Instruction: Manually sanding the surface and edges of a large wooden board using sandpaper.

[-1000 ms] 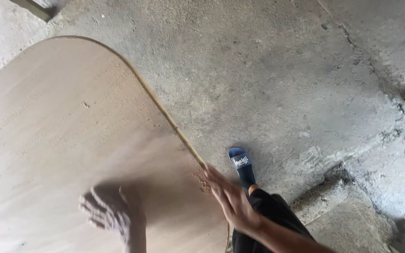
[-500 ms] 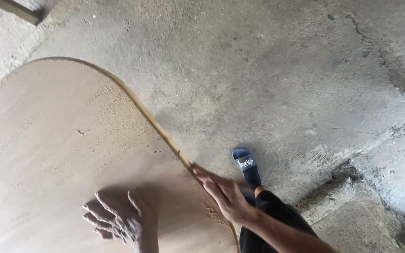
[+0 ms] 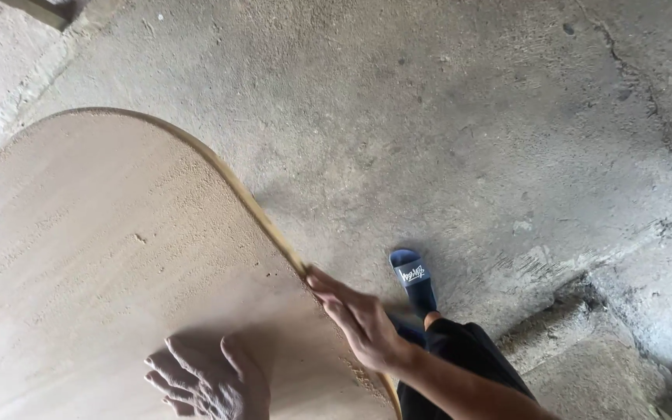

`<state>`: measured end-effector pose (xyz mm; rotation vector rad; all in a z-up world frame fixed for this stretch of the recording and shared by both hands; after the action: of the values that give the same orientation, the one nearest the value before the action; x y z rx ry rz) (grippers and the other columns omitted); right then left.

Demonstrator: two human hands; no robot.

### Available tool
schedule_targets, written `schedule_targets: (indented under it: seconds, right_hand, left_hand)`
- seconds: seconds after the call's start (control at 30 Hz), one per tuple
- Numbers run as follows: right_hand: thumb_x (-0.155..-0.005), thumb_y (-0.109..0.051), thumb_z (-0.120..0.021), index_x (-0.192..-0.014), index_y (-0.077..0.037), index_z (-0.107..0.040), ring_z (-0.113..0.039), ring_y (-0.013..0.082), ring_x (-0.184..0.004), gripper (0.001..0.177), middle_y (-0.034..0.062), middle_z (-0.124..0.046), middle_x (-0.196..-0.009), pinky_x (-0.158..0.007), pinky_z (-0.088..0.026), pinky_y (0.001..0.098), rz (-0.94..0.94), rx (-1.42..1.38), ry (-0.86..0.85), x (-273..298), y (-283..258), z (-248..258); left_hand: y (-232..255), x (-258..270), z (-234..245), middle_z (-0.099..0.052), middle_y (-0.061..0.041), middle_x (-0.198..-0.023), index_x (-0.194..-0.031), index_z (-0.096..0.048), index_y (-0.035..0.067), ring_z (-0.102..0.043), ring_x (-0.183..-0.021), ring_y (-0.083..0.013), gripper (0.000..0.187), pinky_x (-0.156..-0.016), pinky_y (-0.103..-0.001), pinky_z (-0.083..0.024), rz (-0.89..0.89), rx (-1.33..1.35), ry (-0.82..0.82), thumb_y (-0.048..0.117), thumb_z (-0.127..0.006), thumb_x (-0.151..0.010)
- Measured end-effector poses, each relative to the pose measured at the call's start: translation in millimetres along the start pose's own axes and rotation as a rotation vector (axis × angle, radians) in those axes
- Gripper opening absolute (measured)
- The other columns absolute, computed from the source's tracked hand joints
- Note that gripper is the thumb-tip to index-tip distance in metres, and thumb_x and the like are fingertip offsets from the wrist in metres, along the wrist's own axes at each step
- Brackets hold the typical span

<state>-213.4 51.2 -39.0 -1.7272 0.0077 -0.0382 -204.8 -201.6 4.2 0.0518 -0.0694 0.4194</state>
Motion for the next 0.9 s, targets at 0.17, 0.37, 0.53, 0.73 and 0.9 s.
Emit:
schedule_targets:
  seconds: [0.17,0.37,0.53,0.73,0.9]
  right_hand:
    - [-0.113,-0.027,-0.031,-0.148,-0.001,-0.049,-0.056,0.0368,-0.136,0.047,0.0214,-0.048,-0.156,-0.110,-0.055,0.0458,-0.048,-0.009,0.008,-129.1,-27.3,-13.8]
    - [-0.116,-0.027,-0.031,-0.154,-0.003,-0.044,-0.052,0.0405,-0.139,0.046,0.0254,-0.052,-0.151,-0.115,-0.048,0.0500,-0.197,0.084,-0.050,-69.1,-45.1,-2.4]
    - [-0.118,-0.028,-0.034,-0.144,-0.001,-0.055,-0.051,0.0384,-0.145,0.043,0.0254,-0.050,-0.155,-0.112,-0.052,0.0480,0.014,-0.007,0.050,-23.3,-7.5,-7.5]
    - [-0.108,-0.042,-0.031,-0.147,-0.008,-0.057,-0.035,0.0066,-0.040,0.058,0.0133,-0.075,-0.085,-0.031,-0.034,0.0266,-0.267,0.083,0.025,-144.1,17.7,-21.0]
    - [-0.110,-0.042,-0.046,-0.133,0.002,-0.063,-0.062,0.0124,-0.073,0.053,0.0082,-0.065,-0.089,-0.060,-0.055,0.0283,-0.556,-0.620,-0.005,-21.8,54.1,6.0]
  left_hand:
    - [5.9,-7.6,4.8,-0.002,-0.034,-0.167,-0.164,-0.013,0.006,0.005,-0.154,-0.0549,0.095,-0.118,-0.077,-0.003,0.050,0.015,-0.012,0.064,-0.041,-0.093]
    - [10.8,-11.5,1.6,-0.001,-0.033,-0.168,-0.163,-0.011,0.006,0.006,-0.155,-0.0544,0.094,-0.118,-0.077,-0.003,0.051,0.011,-0.035,0.064,-0.040,-0.094]
    - [-0.7,-16.2,4.7,-0.001,-0.033,-0.168,-0.163,-0.011,0.007,0.006,-0.155,-0.0546,0.094,-0.118,-0.077,-0.003,0.061,-0.003,-0.055,0.064,-0.039,-0.094]
    - [10.2,-16.6,7.3,0.000,-0.033,-0.168,-0.164,-0.010,0.007,0.006,-0.155,-0.0549,0.094,-0.118,-0.078,-0.002,0.046,0.018,-0.039,0.063,-0.039,-0.095]
    - [15.9,-17.1,4.3,0.001,-0.033,-0.168,-0.164,-0.009,0.008,0.007,-0.154,-0.0552,0.093,-0.117,-0.078,-0.002,0.051,0.037,-0.054,0.063,-0.038,-0.095]
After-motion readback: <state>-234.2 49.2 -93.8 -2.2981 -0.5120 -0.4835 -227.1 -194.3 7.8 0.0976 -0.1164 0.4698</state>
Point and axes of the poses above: each hand's wrist, its own x-axis away from the middle knuckle, its own z-axis out of the back of the hand, y = z × x, the point moved 5 cm from there along -x, towards the middle knuckle
